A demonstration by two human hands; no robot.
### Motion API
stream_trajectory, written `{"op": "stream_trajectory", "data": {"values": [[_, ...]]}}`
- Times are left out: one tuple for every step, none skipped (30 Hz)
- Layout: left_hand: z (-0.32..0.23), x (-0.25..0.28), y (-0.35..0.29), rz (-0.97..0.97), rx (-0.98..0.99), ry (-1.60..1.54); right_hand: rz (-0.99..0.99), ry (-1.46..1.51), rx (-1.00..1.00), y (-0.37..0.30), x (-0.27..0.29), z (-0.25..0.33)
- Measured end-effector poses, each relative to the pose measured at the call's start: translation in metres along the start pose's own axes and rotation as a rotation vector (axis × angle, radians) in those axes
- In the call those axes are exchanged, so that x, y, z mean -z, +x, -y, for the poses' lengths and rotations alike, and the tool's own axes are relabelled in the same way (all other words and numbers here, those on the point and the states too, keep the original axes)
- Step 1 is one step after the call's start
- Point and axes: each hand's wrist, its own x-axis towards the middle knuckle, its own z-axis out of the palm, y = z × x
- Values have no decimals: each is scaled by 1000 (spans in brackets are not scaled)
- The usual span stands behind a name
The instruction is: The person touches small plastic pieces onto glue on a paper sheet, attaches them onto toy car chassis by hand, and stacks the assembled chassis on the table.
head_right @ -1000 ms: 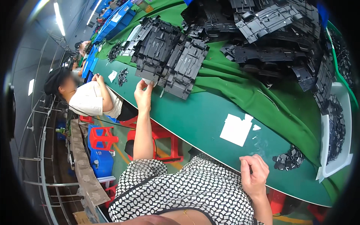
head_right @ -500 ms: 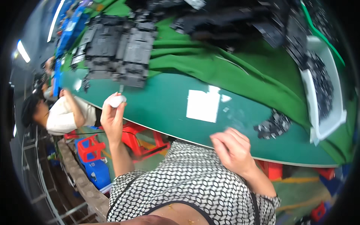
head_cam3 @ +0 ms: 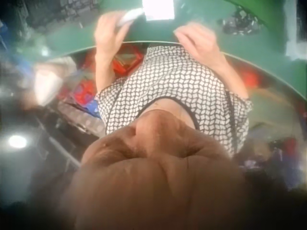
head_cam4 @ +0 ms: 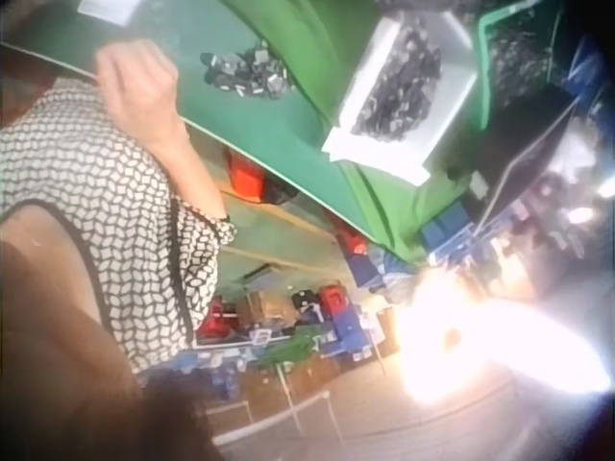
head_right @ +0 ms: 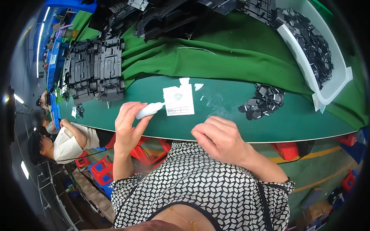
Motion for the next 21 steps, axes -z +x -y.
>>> {"op": "stream_trajectory", "data": {"values": [[-2, 0, 1, 8, -2, 2, 6, 0, 1, 0, 0, 0], [-5, 0, 1, 18, 39, -26, 13, 1, 3, 0, 1, 1], [-6, 0, 1, 28, 79, -56, 7, 2, -1, 1, 1, 1], [-5, 1, 2, 34, 76, -56, 7, 2, 5, 1, 1, 1], [-4, 1, 2, 42, 66, -51, 8, 3, 11, 1, 1, 0], [-3, 1, 3, 49, 54, -47, 3, 3, 7, 1, 0, 0], [-3, 1, 3, 54, 51, -48, 7, 3, 5, 1, 0, -1], [-3, 1, 4, 60, 56, -48, 10, 3, 3, 1, 0, -1], [-3, 1, 4, 64, 63, -46, 8, 5, 1, 1, 0, -1], [-3, 1, 4, 68, 62, -46, 8, 11, -1, 1, 0, -1], [-3, 0, 5, 77, 70, -44, 8, 16, -2, 2, 0, -1], [-3, 1, 5, 86, 78, -41, 6, 18, -4, 2, 0, -1], [-4, 1, 5, 89, 77, -40, 7, 17, -1, 2, 0, 0], [-4, 1, 5, 90, 77, -33, 9, 17, 1, 2, 0, -1], [-4, 1, 5, 91, 77, -27, 7, 17, 0, 2, 0, -1], [-5, 1, 5, 94, 76, -27, 5, 21, 4, 1, -1, -1], [-5, 1, 5, 94, 82, -25, 3, 24, 8, 1, -1, -1], [-5, 0, 5, 94, 87, -23, 1, 24, 7, 1, -1, -1], [-5, 0, 6, 95, 87, -23, -4, 27, 10, 1, -2, -2], [-5, 0, 6, 98, 86, -23, -8, 29, 13, 0, -2, -2], [-5, -1, 6, 100, 85, -24, -10, 29, 12, 0, -2, -2]]}}
